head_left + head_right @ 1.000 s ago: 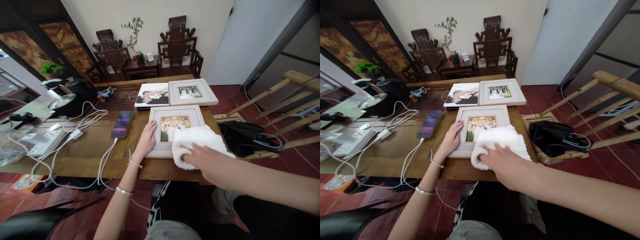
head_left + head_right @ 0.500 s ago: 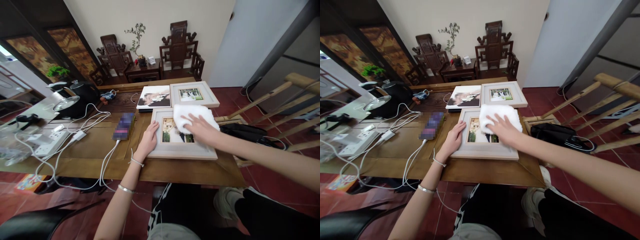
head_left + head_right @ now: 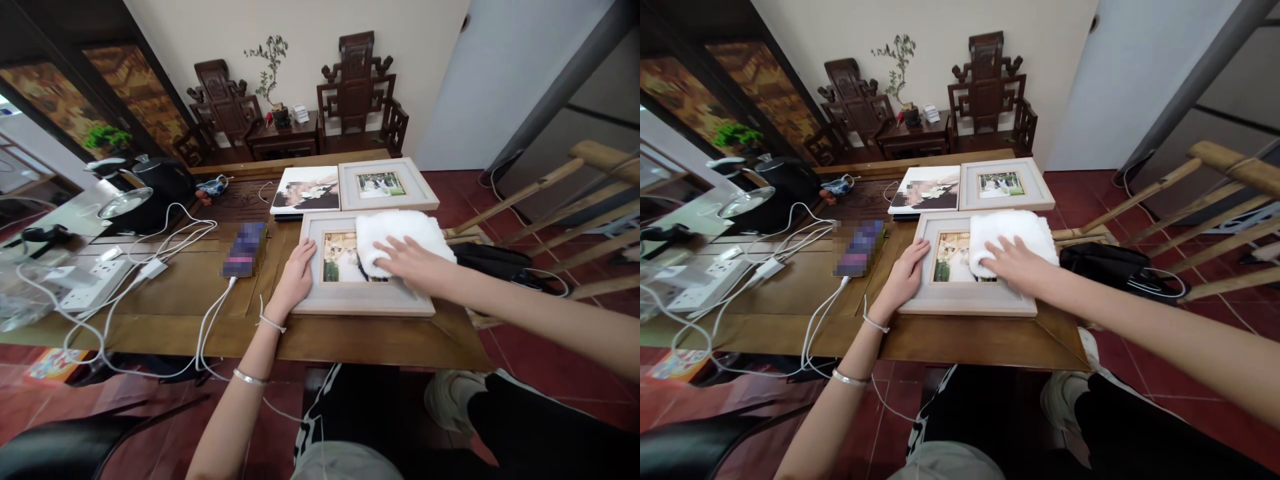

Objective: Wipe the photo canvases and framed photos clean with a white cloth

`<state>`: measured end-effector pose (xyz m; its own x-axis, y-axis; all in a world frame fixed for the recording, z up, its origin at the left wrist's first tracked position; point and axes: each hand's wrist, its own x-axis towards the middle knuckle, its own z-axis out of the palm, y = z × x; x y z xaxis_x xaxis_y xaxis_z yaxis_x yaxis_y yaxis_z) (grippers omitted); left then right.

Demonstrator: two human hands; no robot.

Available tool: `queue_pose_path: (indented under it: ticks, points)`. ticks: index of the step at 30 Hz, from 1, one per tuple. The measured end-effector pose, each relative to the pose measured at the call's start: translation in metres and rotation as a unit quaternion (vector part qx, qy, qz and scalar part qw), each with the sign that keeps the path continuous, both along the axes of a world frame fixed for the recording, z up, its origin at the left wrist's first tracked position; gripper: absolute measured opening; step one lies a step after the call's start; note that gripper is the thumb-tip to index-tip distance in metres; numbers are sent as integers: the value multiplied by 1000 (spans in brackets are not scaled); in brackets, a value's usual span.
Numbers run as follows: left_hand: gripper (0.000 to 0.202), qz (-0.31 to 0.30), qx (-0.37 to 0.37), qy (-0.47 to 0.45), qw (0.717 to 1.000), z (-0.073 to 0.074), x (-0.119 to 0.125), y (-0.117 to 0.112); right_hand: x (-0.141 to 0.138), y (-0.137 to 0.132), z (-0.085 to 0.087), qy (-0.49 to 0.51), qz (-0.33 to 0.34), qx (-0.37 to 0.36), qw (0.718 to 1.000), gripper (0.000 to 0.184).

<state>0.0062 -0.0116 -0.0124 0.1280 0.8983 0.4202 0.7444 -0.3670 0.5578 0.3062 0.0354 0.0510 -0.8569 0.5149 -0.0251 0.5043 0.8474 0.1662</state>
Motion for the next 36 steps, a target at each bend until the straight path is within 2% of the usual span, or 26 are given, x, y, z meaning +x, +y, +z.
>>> queue_pose_path:
  ticks: [6,9,11,13,16,20,24,27,29,31,34,36]
  points:
    - [47,2,8,4,1000,-2,0,1,-2,-89,17,-18,-31,-83,996,77]
    - [47,6,2,12,1000,-2,1,2,-6,-112,19,-15,-15,-128,992,84]
    - [46,8,-1,20,1000,-2,2,2,-11,-114,17,-14,-9,-132,991,86]
    - [45,6,-4,27,1000,-1,2,1,-15,-107,12,-5,-9,-123,992,83]
    - [44,0,-8,28,1000,0,2,1,-20,-78,0,29,-13,-96,995,75]
    - [44,-2,-13,21,1000,1,2,1,-22,-17,-12,74,-29,-47,996,71]
    - [44,0,-8,21,1000,1,1,2,-24,46,-10,77,-55,6,995,73]
    - [44,0,-1,22,1000,0,0,2,-24,76,-10,55,-43,45,997,69]
    - [44,0,0,22,1000,-1,0,2,-23,82,-13,37,-29,67,997,69]
    - [43,2,-1,23,1000,-1,0,2,-23,73,-16,16,-22,73,997,70]
    - [43,2,-2,25,1000,0,1,1,-25,40,-14,-22,-34,51,998,72]
    - [43,2,-1,26,1000,0,1,1,-26,9,-6,-44,-51,22,998,72]
